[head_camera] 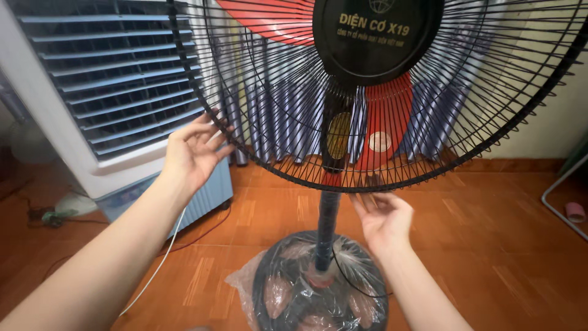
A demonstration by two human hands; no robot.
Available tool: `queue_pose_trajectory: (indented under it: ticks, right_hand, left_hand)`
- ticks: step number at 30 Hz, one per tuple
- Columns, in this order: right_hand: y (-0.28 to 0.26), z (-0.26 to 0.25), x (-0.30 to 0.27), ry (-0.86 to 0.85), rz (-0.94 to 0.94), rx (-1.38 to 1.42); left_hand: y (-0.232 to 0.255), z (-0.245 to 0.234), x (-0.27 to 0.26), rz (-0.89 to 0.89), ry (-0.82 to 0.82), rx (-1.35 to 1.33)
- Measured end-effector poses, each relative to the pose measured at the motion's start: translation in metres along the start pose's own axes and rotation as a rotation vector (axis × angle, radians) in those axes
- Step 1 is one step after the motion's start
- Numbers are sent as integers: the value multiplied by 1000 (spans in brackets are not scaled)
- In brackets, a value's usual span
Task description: The person attaches the front wire cage to a standing electric fan with red blades. They align the cage over the blades and press it into place, then rotate and adjust the cage to secure it.
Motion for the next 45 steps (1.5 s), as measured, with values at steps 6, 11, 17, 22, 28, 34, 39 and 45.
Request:
queue_pose_trajectory:
  ticks: [6, 11, 17, 22, 28, 34, 39, 45]
  right_hand:
    - [-40, 12, -21, 89, -16, 9]
    - [-54, 28, -28, 70, 52, 4]
    - [-63, 21, -22, 107, 18, -39]
    - [-89, -3, 2, 38, -93, -202]
    - [-94, -30, 39, -31, -37, -198]
    - [-94, -40, 59, -158, 13, -182]
    - [-89, -40, 63, -143, -2, -129]
    - [-93, -22, 44, -149, 4, -160]
  left_hand:
    - [0, 10, -14, -59, -55, -224]
    - [-15, 12, -15, -19, 34, -247]
    - [-27, 8, -18, -11, 52, -337]
    - [-33, 2, -6, 46, 32, -135]
    - [-39, -14, 14, 36, 45, -83]
    - [-43, -22, 21, 13, 46, -80]
    - [-45, -20, 26, 8, 20, -135]
    - [-35, -10, 22, -24, 33, -76]
Point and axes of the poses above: each hand's wrist, its own x-axis towards the middle knuckle, its own z-axis out of the palm, y = z × x, the point moved 7 cm from there along x, towards the middle knuckle, and after that the axes turned 2 degrees about -z, right-handed, at the moved point
